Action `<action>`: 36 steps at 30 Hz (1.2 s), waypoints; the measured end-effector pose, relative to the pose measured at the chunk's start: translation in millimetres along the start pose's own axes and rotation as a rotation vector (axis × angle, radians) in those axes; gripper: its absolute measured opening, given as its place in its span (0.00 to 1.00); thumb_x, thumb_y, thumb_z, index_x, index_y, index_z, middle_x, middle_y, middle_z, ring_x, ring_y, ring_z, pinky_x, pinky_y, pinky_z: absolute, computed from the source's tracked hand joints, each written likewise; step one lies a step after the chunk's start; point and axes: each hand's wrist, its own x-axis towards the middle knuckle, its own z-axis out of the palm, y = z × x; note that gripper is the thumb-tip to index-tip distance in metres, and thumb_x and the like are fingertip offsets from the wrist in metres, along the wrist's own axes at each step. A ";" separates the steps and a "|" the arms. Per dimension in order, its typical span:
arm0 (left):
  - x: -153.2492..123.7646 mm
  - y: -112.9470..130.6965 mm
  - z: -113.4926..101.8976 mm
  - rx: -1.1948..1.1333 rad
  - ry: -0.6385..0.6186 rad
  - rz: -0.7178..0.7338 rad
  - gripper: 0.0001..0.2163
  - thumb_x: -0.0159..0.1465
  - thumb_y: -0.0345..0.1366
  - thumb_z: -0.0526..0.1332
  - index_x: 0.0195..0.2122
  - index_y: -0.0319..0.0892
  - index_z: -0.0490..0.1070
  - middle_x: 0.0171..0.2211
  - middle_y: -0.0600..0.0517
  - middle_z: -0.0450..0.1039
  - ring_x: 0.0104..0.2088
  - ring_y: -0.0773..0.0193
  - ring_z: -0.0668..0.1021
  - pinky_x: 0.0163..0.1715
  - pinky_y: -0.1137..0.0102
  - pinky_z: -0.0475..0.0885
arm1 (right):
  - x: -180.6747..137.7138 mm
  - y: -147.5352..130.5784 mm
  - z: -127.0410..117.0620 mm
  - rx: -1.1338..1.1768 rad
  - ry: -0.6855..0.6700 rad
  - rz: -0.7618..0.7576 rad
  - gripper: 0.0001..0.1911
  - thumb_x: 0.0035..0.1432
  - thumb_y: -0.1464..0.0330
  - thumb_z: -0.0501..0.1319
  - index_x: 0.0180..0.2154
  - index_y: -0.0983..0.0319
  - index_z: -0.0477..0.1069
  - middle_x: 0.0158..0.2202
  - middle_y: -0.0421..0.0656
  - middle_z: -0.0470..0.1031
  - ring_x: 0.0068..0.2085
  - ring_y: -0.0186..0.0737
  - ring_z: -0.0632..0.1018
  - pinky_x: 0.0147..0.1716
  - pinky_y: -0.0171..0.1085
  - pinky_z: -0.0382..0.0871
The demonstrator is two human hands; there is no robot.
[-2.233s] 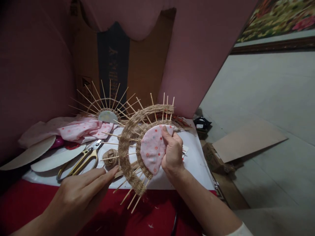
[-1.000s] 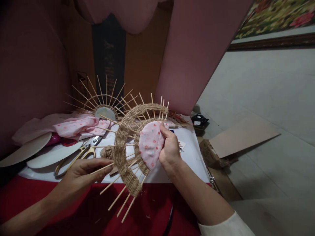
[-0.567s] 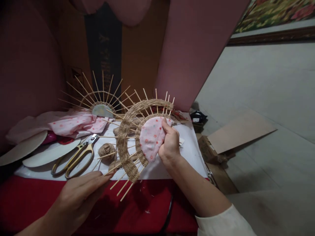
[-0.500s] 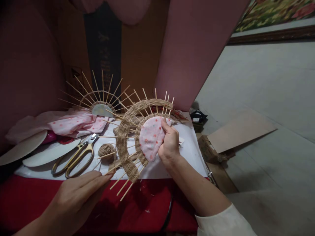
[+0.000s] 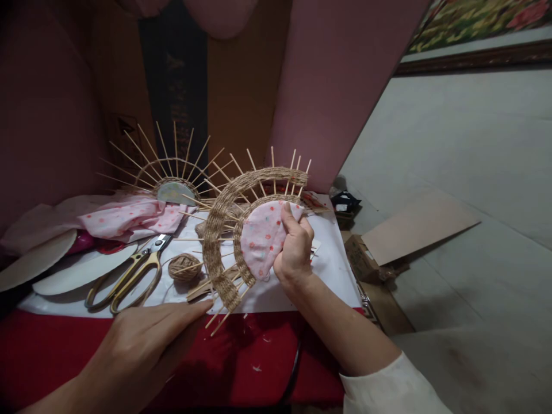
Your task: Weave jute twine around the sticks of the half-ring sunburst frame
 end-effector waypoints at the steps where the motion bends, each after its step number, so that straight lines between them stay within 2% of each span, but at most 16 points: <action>1: 1.8 0.8 1.4 -0.014 0.008 0.007 0.07 0.65 0.27 0.53 0.40 0.38 0.69 0.22 0.54 0.73 0.18 0.68 0.74 0.19 0.74 0.69 | -0.8 0.1 0.0 -0.006 -0.002 -0.010 0.09 0.43 0.69 0.67 0.28 0.62 0.68 0.25 0.34 0.72 0.28 0.31 0.74 0.34 0.33 0.71; 6: 3.4 2.9 5.9 -0.074 0.024 0.032 0.08 0.64 0.26 0.53 0.42 0.36 0.69 0.22 0.52 0.73 0.19 0.68 0.74 0.18 0.75 0.68 | -2.0 -0.8 0.2 0.012 -0.006 -0.016 0.10 0.42 0.69 0.68 0.28 0.62 0.68 0.25 0.34 0.72 0.27 0.31 0.74 0.32 0.32 0.71; 10: -5.6 0.5 8.5 -0.013 -0.002 0.052 0.10 0.63 0.25 0.54 0.44 0.33 0.69 0.19 0.53 0.70 0.18 0.68 0.71 0.17 0.74 0.66 | 1.4 -1.5 -1.1 0.042 -0.025 -0.015 0.11 0.43 0.69 0.68 0.29 0.63 0.68 0.25 0.35 0.72 0.27 0.30 0.74 0.31 0.31 0.71; 15: -15.4 -1.9 11.9 0.061 -0.031 0.088 0.16 0.61 0.22 0.52 0.51 0.30 0.65 0.19 0.54 0.68 0.17 0.67 0.69 0.16 0.72 0.61 | 8.5 0.6 -3.6 0.070 -0.017 -0.026 0.10 0.45 0.67 0.67 0.31 0.63 0.69 0.29 0.37 0.74 0.31 0.32 0.75 0.36 0.34 0.73; 21: -20.0 -3.5 9.6 0.123 -0.050 0.099 0.17 0.61 0.21 0.51 0.51 0.30 0.64 0.20 0.54 0.67 0.18 0.67 0.68 0.16 0.73 0.60 | 17.8 0.5 -5.0 0.089 0.040 0.038 0.08 0.47 0.67 0.65 0.30 0.62 0.69 0.30 0.37 0.75 0.32 0.32 0.77 0.40 0.35 0.73; 25: -22.2 -6.0 4.6 0.157 -0.065 0.107 0.16 0.61 0.22 0.50 0.50 0.31 0.65 0.21 0.53 0.68 0.19 0.67 0.70 0.18 0.73 0.63 | 19.6 -2.8 -3.5 0.115 0.075 0.143 0.05 0.50 0.68 0.63 0.30 0.63 0.71 0.29 0.38 0.77 0.32 0.33 0.78 0.40 0.35 0.73; 31: -19.5 -15.1 8.0 0.125 -0.042 0.100 0.11 0.63 0.23 0.51 0.43 0.36 0.69 0.18 0.55 0.62 0.16 0.68 0.65 0.15 0.75 0.58 | 8.8 -7.2 2.6 0.112 0.064 0.322 0.07 0.55 0.68 0.58 0.29 0.63 0.72 0.26 0.40 0.78 0.28 0.37 0.78 0.38 0.41 0.75; 34: -19.6 -20.0 14.9 0.048 -0.026 0.100 0.11 0.61 0.21 0.51 0.39 0.38 0.69 0.20 0.53 0.66 0.18 0.67 0.68 0.18 0.74 0.61 | 1.9 -8.3 5.2 0.100 0.040 0.364 0.08 0.57 0.68 0.57 0.29 0.63 0.72 0.26 0.40 0.78 0.27 0.37 0.78 0.38 0.42 0.75; 36: -19.8 -21.9 19.7 -0.003 0.006 0.110 0.12 0.60 0.21 0.51 0.41 0.38 0.69 0.23 0.51 0.69 0.21 0.66 0.71 0.21 0.74 0.64 | -0.9 -8.7 5.9 0.089 0.007 0.392 0.09 0.57 0.67 0.56 0.29 0.63 0.72 0.25 0.41 0.78 0.27 0.37 0.78 0.37 0.42 0.75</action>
